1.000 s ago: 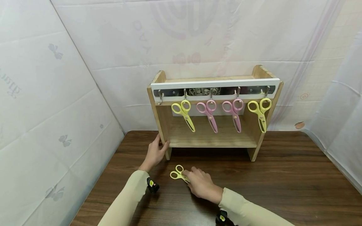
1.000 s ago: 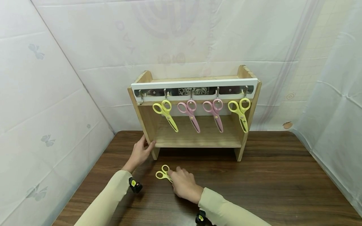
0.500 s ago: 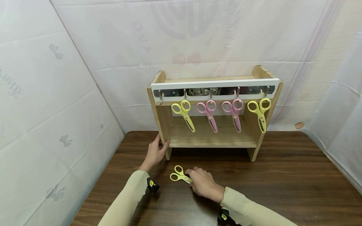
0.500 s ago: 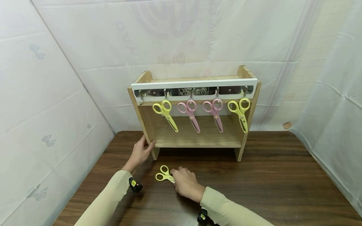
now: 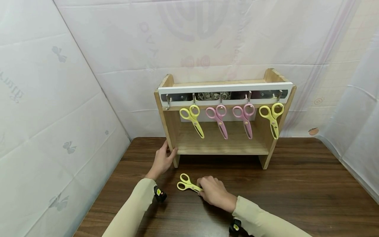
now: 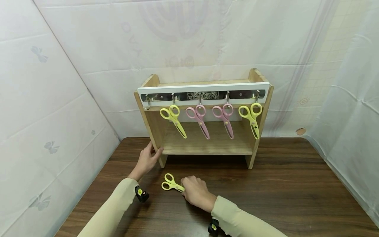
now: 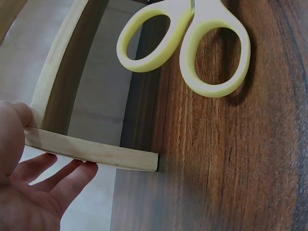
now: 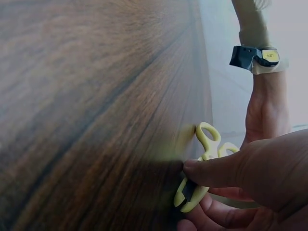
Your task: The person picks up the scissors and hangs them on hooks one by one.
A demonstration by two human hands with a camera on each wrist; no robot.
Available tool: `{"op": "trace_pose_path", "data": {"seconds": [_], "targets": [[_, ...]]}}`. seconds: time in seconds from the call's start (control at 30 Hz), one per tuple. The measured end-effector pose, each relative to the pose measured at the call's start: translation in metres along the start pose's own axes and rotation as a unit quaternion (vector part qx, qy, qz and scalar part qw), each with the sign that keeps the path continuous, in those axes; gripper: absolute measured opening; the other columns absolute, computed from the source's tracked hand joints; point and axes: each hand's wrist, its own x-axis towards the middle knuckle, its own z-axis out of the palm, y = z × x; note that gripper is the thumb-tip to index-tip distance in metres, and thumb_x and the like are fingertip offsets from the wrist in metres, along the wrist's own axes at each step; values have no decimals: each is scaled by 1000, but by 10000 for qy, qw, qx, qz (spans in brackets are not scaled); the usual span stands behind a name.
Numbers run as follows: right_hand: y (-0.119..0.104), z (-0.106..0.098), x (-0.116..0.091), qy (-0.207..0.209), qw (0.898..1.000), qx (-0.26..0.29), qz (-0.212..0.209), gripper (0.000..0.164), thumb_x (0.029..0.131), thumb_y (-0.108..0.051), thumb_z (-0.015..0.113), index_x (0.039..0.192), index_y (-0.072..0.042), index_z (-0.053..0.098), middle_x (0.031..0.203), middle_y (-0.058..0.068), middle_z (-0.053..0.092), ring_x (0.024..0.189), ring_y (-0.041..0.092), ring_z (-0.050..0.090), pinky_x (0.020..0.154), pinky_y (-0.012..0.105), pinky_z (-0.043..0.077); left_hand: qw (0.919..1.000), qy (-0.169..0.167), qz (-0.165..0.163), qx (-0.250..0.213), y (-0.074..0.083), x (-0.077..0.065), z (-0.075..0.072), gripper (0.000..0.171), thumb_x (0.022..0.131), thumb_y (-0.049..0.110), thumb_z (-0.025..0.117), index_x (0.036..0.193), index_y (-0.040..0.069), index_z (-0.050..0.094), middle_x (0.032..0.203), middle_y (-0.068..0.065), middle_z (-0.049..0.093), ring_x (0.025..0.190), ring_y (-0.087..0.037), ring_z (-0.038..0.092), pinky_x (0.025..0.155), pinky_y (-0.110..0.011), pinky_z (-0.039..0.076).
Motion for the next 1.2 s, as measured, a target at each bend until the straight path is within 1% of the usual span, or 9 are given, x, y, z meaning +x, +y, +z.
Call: {"op": "trace_pose_path", "data": {"seconds": [0.27,0.37,0.6,0.73,0.83,0.9,1.1,1.2], "targets": [[3,1,0,81,10000,33,-45,22,84,-14,87,79,-20,66,75,-9,63,57,9,53,43,29,41,10000,-5,19,17,2,1,0,53,107,21,58,155,5,40,132,-28,62,118,-41,65,85,-49,62],[3,0,0,75,9999,40,-70,22,84,-14,86,79,-20,66,74,-9,63,56,9,52,43,29,41,10000,-14,7,11,3,1,-1,53,107,21,58,155,6,41,133,-28,62,119,-41,65,85,-49,61],[3,-1,-2,27,10000,18,-84,23,84,-16,87,79,-21,65,72,-9,62,54,9,50,41,29,39,9999,38,90,92,3,2,-1,53,107,21,59,153,5,42,131,-28,63,118,-41,65,84,-49,62],[4,-4,-1,30,9999,28,-154,20,85,-16,86,80,-21,67,73,-8,64,53,7,49,40,27,38,10000,10,61,63,2,2,-1,53,107,22,59,154,5,41,131,-28,63,118,-41,65,85,-49,62],[4,-11,2,85,9997,17,-222,17,87,-15,84,82,-20,69,76,-6,66,53,7,49,40,26,38,10000,-1,37,54,2,1,-1,52,107,22,59,153,5,42,131,-27,63,118,-41,65,85,-49,62],[5,-18,4,192,9993,-69,-297,14,88,-15,83,84,-20,71,78,-5,66,55,8,51,41,25,38,9999,22,68,91,2,1,-1,53,107,23,59,153,5,42,131,-28,63,118,-41,65,85,-50,61],[5,-45,10,420,9970,-393,-517,12,89,-13,82,84,-19,73,78,-5,61,60,10,56,42,23,39,9998,37,12,197,1,1,-1,53,107,22,59,153,5,42,132,-27,63,119,-41,65,89,-54,59],[3,-58,12,524,9955,-499,-611,13,89,-13,82,83,-19,72,78,-6,59,60,10,55,42,23,39,9998,27,-30,190,2,1,-1,53,106,22,59,154,5,41,132,-28,63,119,-41,64,89,-55,59]]}}
